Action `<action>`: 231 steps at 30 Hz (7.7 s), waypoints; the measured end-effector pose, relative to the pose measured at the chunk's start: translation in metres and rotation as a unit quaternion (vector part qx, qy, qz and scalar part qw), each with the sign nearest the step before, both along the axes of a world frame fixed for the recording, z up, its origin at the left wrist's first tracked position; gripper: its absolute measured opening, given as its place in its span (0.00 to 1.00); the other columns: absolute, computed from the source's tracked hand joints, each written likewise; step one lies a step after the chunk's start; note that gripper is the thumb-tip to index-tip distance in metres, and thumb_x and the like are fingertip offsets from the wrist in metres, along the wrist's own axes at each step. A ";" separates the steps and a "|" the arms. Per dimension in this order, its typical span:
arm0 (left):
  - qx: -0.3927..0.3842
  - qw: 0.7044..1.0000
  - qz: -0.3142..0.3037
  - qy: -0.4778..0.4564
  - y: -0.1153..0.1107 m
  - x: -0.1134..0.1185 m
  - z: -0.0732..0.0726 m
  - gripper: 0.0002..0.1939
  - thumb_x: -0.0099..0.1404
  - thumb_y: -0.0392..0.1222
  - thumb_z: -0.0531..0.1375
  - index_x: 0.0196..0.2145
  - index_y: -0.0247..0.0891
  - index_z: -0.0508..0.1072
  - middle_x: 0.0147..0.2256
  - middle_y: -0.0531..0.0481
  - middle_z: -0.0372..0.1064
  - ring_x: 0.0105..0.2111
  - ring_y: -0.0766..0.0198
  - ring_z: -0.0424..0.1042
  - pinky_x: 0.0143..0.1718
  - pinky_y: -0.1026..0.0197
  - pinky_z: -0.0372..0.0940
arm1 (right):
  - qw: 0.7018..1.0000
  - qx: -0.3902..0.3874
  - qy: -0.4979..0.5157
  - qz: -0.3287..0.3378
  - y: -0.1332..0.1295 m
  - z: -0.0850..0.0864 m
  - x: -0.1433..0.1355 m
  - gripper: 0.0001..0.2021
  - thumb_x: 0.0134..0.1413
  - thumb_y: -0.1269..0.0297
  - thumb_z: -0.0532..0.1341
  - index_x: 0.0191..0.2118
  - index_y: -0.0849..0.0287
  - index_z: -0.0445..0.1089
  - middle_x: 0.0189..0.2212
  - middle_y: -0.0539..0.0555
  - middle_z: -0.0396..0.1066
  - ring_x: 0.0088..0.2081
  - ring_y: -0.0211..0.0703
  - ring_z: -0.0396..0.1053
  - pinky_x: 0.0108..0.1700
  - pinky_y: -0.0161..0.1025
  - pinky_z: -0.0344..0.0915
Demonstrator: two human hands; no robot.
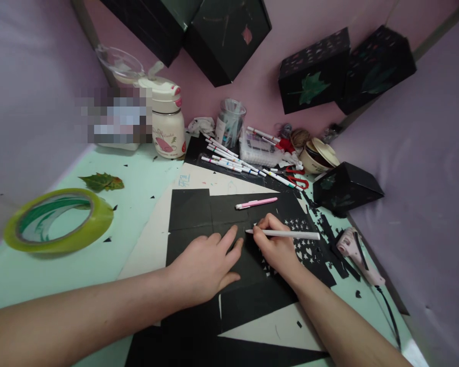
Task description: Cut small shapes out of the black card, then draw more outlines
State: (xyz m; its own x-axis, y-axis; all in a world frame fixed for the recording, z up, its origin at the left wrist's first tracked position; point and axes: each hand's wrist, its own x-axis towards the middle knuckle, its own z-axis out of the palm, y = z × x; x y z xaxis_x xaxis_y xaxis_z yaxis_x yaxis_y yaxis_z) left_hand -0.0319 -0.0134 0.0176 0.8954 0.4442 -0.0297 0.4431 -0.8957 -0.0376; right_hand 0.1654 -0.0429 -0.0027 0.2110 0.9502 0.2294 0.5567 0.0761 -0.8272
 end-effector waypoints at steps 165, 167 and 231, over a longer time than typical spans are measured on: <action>0.098 0.993 0.000 -0.065 -0.012 -0.003 -0.004 0.23 0.67 0.50 0.54 0.50 0.29 0.74 0.54 0.31 0.67 0.20 0.63 0.72 0.19 0.59 0.64 | 0.990 0.104 0.093 -0.031 0.007 0.003 -0.005 0.08 0.55 0.66 0.56 0.26 0.54 0.60 0.22 0.47 0.64 0.25 0.38 0.63 0.30 0.36 0.61; 0.098 0.993 0.000 -0.063 -0.012 -0.003 -0.003 0.23 0.67 0.50 0.54 0.50 0.29 0.74 0.54 0.32 0.68 0.20 0.62 0.72 0.18 0.59 0.64 | 0.995 0.069 0.065 -0.006 0.007 0.004 -0.005 0.08 0.54 0.67 0.57 0.25 0.55 0.60 0.21 0.47 0.64 0.24 0.38 0.63 0.30 0.36 0.60; 0.120 0.988 0.012 -0.098 -0.012 -0.004 -0.004 0.23 0.63 0.51 0.58 0.48 0.31 0.76 0.53 0.36 0.70 0.18 0.64 0.70 0.17 0.60 0.65 | 0.998 0.020 0.007 0.061 0.012 0.007 -0.006 0.12 0.50 0.70 0.57 0.21 0.56 0.54 0.18 0.44 0.55 0.22 0.35 0.53 0.26 0.34 0.52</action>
State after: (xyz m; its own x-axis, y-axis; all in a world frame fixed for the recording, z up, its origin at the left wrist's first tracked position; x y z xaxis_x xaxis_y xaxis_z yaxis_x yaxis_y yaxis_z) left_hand -0.0357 -0.0254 0.0132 0.8628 0.4380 0.2524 0.4835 -0.8608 -0.1589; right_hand 0.1591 -0.0305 0.0045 0.0971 0.9590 0.2662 0.5297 0.1766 -0.8296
